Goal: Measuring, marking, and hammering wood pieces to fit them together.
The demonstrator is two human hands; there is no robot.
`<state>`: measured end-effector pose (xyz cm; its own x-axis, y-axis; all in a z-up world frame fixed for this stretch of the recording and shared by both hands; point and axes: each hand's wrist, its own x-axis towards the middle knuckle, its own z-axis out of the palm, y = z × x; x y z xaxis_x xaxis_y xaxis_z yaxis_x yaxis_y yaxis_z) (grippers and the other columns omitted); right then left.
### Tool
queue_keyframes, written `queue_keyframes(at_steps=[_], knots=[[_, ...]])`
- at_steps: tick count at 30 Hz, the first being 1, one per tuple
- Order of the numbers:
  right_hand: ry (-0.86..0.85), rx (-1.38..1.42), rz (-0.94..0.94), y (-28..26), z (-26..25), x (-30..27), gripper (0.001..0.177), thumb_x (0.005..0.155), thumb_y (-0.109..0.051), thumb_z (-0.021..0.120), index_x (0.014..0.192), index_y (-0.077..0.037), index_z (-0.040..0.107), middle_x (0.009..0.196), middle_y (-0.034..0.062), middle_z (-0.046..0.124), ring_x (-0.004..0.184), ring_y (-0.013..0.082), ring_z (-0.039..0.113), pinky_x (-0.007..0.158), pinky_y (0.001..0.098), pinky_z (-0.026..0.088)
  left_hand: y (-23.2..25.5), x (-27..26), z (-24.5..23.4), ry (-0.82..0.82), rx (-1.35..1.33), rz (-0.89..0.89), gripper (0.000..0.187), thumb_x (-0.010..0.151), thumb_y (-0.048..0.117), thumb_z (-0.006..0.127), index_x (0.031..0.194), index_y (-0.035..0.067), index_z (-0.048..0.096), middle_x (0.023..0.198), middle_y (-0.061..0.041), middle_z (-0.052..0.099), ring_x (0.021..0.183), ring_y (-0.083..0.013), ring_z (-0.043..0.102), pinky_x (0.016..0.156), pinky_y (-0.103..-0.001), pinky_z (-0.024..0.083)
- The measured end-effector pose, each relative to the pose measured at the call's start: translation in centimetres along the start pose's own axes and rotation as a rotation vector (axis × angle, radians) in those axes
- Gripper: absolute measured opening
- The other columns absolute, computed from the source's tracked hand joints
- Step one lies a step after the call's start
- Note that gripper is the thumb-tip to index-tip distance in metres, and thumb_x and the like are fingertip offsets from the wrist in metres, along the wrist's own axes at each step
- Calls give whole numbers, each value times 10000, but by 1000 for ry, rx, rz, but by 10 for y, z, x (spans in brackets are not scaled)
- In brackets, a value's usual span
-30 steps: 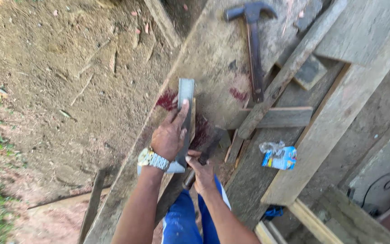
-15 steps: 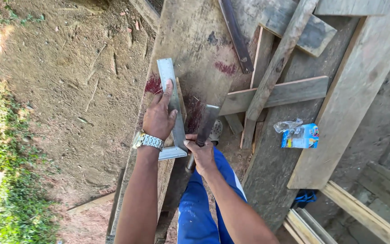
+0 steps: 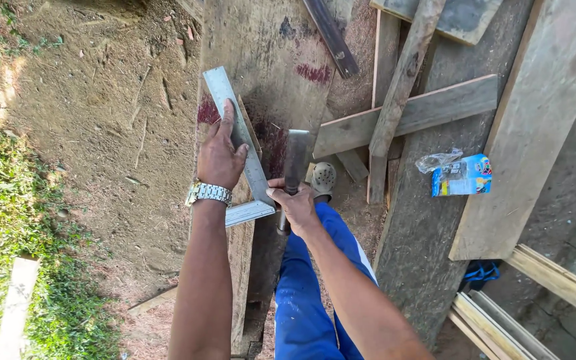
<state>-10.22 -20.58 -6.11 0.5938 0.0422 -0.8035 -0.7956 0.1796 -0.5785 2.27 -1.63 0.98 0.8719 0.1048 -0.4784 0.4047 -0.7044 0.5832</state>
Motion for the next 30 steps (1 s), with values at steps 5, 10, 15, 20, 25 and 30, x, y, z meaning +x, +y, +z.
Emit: queue_keyframes(at_steps=[5,10,15,20,25,30], knots=[[-11,-32,-4,1,1,3,161,832,-33,802,989,-33,772,879,21,725,801,105,640,741,281,518,-4,0,4,-4,12,1,1020,787,50,823,1630,197,269,1214,-201,673,983,-347,715,873,-427,585],[-44,6,-21,0,-2,5,151,848,-36,793,997,-32,768,890,31,728,817,115,650,764,288,532,-3,0,7,21,20,13,1014,792,47,824,1626,189,265,1206,-201,678,978,-342,719,864,-426,588],[-38,-15,15,-2,-3,6,153,847,-45,789,997,-34,761,895,34,728,833,120,663,776,289,536,-7,0,10,44,33,28,1005,792,57,814,1623,191,265,1235,-202,672,985,-349,719,868,-438,589],[-43,-23,10,-4,-4,7,148,847,-49,793,990,-30,761,891,41,726,824,126,657,767,294,531,-6,-2,10,51,21,24,997,797,56,808,1623,205,272,1257,-199,670,1004,-350,719,878,-441,588],[-33,-61,23,-8,-3,6,144,848,-64,787,989,-47,762,887,32,727,820,122,656,749,296,533,-8,-1,12,41,29,-2,1002,804,63,810,1626,223,260,1296,-205,653,1023,-358,719,879,-445,589],[-22,-62,37,-5,-3,6,135,855,-70,783,988,-49,769,864,18,719,793,113,645,707,298,523,-10,0,11,-3,21,24,1137,725,91,867,1618,239,179,1326,-225,608,1053,-393,695,866,-453,597]])
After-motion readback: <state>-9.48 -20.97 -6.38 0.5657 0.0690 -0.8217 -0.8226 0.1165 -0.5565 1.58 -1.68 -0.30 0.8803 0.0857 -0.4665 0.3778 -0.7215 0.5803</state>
